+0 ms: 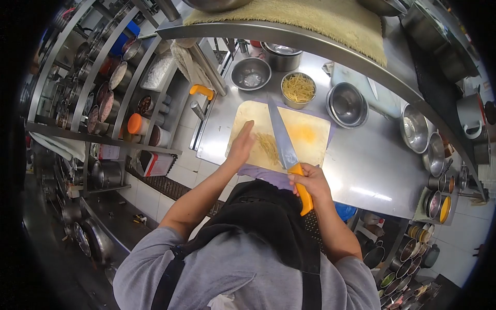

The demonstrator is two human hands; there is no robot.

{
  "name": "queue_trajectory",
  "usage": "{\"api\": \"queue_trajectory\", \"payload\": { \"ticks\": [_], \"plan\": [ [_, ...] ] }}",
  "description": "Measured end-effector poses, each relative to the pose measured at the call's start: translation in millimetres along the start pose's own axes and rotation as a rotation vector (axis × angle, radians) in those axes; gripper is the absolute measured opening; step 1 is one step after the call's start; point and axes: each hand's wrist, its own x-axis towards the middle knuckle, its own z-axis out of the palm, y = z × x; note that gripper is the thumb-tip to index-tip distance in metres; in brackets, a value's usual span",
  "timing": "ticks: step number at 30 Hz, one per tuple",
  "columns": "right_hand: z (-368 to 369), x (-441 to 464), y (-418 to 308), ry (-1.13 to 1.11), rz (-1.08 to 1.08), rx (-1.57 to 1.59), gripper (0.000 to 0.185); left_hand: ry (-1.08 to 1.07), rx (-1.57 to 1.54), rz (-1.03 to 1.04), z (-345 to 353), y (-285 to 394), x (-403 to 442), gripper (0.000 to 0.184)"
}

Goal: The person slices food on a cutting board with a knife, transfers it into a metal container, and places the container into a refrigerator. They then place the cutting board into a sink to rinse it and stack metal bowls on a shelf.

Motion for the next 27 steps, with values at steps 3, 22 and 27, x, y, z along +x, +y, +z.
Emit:
{"api": "queue_trajectory", "payload": {
  "ticks": [3,22,27],
  "plan": [
    [22,4,-14,-0.006,-0.023,0.071,0.021,-0.117,-1.268,-0.654,-5,43,20,0.064],
    [30,64,-24,0.029,-0.146,0.027,0.023,-0.195,-1.060,-0.641,8,44,22,0.014],
    [18,55,-18,0.130,-0.140,0.012,0.022,-0.167,-0.711,-0.581,7,20,20,0.017]
  ]
}}
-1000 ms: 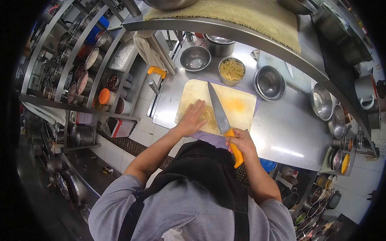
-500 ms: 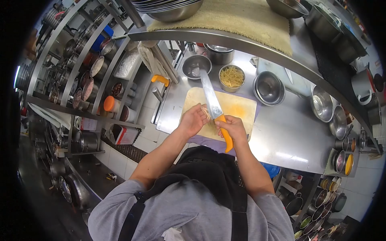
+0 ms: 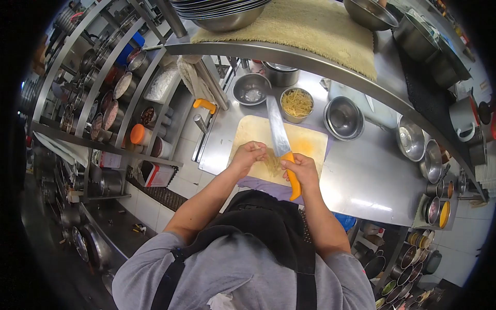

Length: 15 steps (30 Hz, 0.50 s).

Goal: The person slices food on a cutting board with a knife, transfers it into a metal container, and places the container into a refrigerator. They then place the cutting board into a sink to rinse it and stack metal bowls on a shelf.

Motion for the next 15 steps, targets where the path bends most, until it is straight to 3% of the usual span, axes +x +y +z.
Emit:
{"api": "queue_trajectory", "payload": {
  "ticks": [1,2,4,5,7,8,9,10,11,13,14,15],
  "plan": [
    [-6,-3,0,0.004,-0.001,-0.005,0.022,0.102,0.264,0.079,-3,-4,4,0.020],
    [-13,-6,1,0.008,-0.014,-0.009,0.024,0.098,0.258,0.081,-5,-8,9,0.020],
    [-20,-12,1,0.018,-0.031,-0.016,0.027,0.048,1.220,1.094,-6,-8,14,0.027],
    [-23,-16,2,0.067,-0.087,-0.113,0.031,0.047,1.213,1.096,-5,-10,13,0.027],
    [-26,-20,3,0.115,-0.145,-0.207,0.035,0.080,1.156,0.800,5,10,-5,0.028],
    [-28,-23,2,0.148,-0.368,-0.492,0.039,0.075,1.159,0.799,6,17,-8,0.028],
    [-27,-28,1,0.181,-0.589,-0.777,0.044,0.072,1.018,0.521,6,22,-10,0.029],
    [-25,-32,0,0.189,-0.587,-0.775,0.044,0.070,0.869,0.249,8,24,-10,0.031],
    [-20,-36,-2,0.211,-0.627,-0.904,0.046,0.062,0.872,0.249,9,19,-10,0.031],
    [-12,-38,1,0.231,-0.663,-1.032,0.049,-0.049,0.180,0.206,16,8,-14,0.032],
    [-8,-38,5,0.235,-0.694,-1.077,0.050,-0.048,0.183,0.204,17,5,-15,0.032],
    [-4,-37,8,0.237,-0.724,-1.124,0.051,-0.124,-0.027,0.062,23,11,-21,0.031]
  ]
}}
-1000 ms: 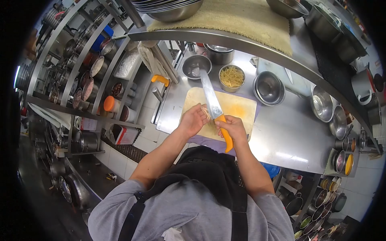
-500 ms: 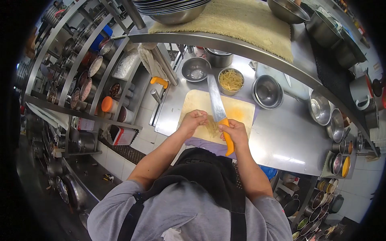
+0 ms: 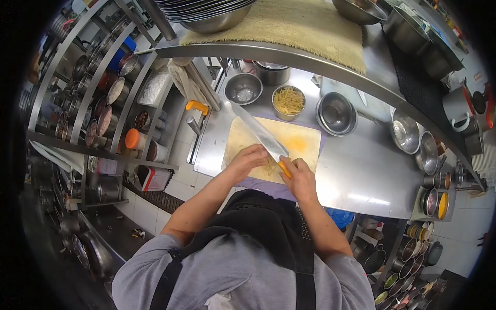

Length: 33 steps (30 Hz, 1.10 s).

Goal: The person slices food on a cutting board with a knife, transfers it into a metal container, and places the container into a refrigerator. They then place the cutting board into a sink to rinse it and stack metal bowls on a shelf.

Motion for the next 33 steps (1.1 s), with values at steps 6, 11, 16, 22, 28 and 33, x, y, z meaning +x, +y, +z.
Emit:
{"api": "queue_trajectory", "payload": {
  "ticks": [6,11,16,22,28,33],
  "plan": [
    [6,-17,0,-0.025,-0.099,-0.016,0.047,0.135,-0.150,-0.114,3,-1,5,0.024],
    [-13,-75,32,-0.061,0.008,-0.021,0.044,0.319,-0.096,-0.130,-44,16,8,0.028],
    [-20,-124,48,-0.060,0.217,0.027,0.046,0.500,0.409,0.093,-94,-7,8,0.023],
    [-3,-122,37,-0.051,0.405,0.098,0.044,0.581,0.829,0.237,-122,-5,35,0.026],
    [13,-113,19,-0.119,0.449,0.217,0.041,0.547,0.887,0.285,-108,-6,35,0.025],
    [13,-114,18,-0.145,0.304,0.239,0.041,0.367,1.045,0.476,-76,-32,33,0.027]
  ]
}}
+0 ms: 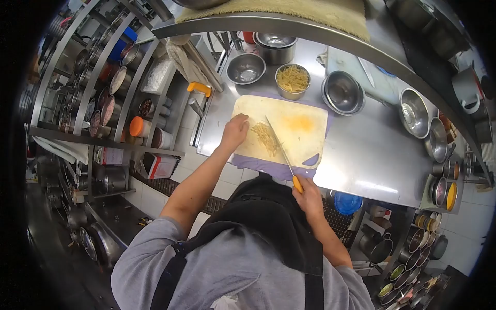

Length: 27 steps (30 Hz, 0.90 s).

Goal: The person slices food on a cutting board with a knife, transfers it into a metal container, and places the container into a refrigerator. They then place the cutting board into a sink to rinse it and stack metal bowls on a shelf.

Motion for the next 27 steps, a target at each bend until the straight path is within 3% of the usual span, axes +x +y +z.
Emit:
{"api": "queue_trajectory", "payload": {
  "ticks": [4,5,7,10,14,16,21,24,27],
  "plan": [
    [6,-6,41,0.079,0.072,0.187,0.044,0.091,0.069,0.337,28,17,-8,0.029],
    [4,-9,48,0.078,0.074,0.185,0.044,0.091,0.067,0.336,35,22,-10,0.029],
    [-6,-14,43,0.010,0.363,0.490,0.047,0.071,0.234,0.373,46,34,-16,0.030],
    [-6,-25,45,0.011,0.407,0.607,0.052,0.042,0.081,0.410,55,42,-28,0.029],
    [-2,-39,64,0.096,0.373,0.717,0.055,0.135,0.101,0.400,29,37,-31,0.028],
    [-6,-40,64,0.107,0.485,0.797,0.057,0.302,-0.002,0.076,9,24,-19,0.028],
    [7,-35,73,0.065,0.514,0.803,0.062,0.267,0.136,0.035,11,-12,-30,0.031],
    [10,-29,61,0.006,0.497,0.824,0.063,0.225,0.364,0.157,48,-3,-43,0.038],
    [16,-20,50,-0.085,0.482,0.778,0.060,0.121,0.199,0.180,66,30,-45,0.044]
  ]
}}
